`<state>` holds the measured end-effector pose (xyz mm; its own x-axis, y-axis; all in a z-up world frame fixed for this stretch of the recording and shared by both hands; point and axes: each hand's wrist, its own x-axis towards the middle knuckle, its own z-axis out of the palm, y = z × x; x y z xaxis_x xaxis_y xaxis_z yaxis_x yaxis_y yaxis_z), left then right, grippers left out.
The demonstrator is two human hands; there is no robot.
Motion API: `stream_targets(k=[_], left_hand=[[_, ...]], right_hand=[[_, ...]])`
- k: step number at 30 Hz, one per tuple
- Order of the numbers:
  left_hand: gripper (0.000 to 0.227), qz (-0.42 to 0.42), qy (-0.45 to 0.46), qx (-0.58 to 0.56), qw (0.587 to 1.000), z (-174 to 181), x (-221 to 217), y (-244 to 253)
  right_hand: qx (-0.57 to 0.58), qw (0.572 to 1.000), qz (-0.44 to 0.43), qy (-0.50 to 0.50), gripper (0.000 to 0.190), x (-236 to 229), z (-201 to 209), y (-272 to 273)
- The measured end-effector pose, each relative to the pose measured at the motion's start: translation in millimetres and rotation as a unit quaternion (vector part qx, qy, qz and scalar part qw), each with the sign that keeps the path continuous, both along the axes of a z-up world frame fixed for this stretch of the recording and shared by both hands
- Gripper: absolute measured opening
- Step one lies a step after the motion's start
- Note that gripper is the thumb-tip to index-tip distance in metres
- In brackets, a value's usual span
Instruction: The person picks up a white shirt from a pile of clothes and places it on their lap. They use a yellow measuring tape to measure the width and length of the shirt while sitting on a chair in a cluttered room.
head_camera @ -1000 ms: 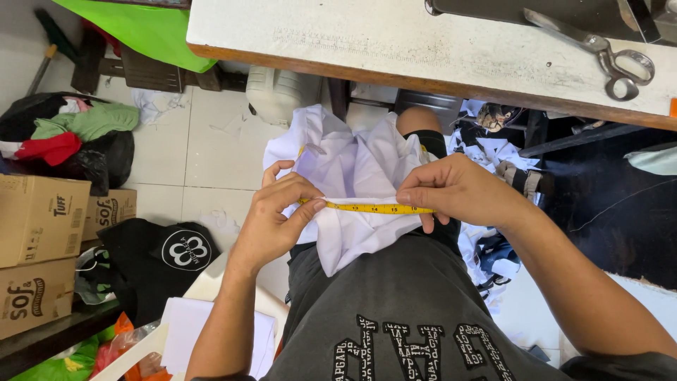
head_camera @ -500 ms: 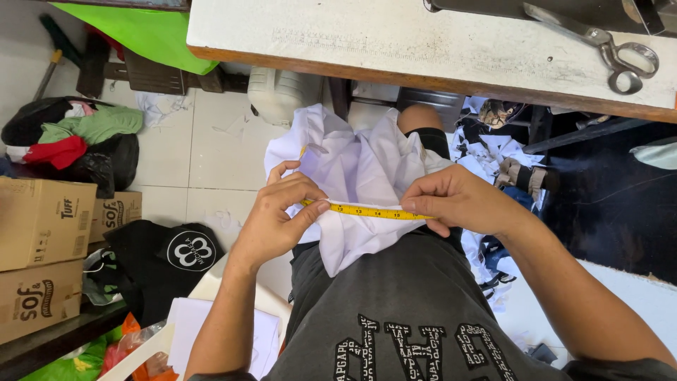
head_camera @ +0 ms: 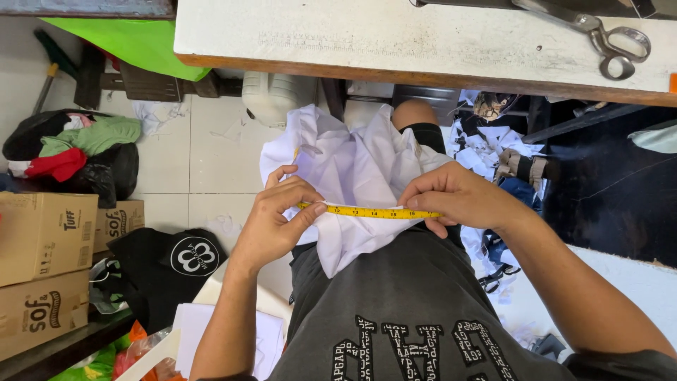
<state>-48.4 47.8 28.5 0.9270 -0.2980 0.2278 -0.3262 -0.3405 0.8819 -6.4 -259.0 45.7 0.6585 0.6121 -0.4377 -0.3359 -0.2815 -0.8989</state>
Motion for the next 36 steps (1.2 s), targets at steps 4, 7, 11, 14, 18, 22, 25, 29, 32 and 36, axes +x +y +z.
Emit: stream_targets(k=[4,7,11,14,18,22,25,29,32,36], left_hand=[[0.006,0.002,0.000,0.000,1.000,-1,0,0],[0.006,-0.005,-0.007,0.002,1.000,-3,1,1],[0.007,0.000,-0.005,-0.004,1.000,-2,0,-1],[0.007,0.001,-0.007,-0.006,1.000,-2,0,-2],[0.006,0.003,-0.012,-0.008,1.000,-1,-2,-2],[0.006,0.011,-0.013,-0.009,1.000,3,-2,-3],[0.007,0.009,-0.017,-0.007,1.000,6,-3,-3],[0.006,0.004,-0.020,-0.007,1.000,7,-3,-3],[0.006,0.002,-0.023,-0.010,1.000,2,-2,-3],[0.006,0.030,-0.055,-0.032,0.998,-15,3,-4]], right_hand=[[0.010,1.000,-0.003,0.002,0.031,1,-4,-1],[0.008,1.000,-0.004,-0.003,0.031,1,-1,2],[0.006,1.000,-0.007,-0.011,0.030,3,5,4],[-0.005,1.000,-0.012,-0.014,0.030,3,-2,0],[-0.017,0.999,-0.023,-0.033,0.025,1,3,4],[-0.032,0.998,-0.040,-0.042,0.024,-1,6,8],[-0.035,0.996,-0.058,-0.059,0.022,-3,4,8],[-0.043,0.995,-0.064,-0.064,0.021,-4,-4,6],[-0.040,0.995,-0.067,-0.068,0.022,-4,-6,5],[-0.038,0.995,-0.056,-0.079,0.052,-7,-5,9]])
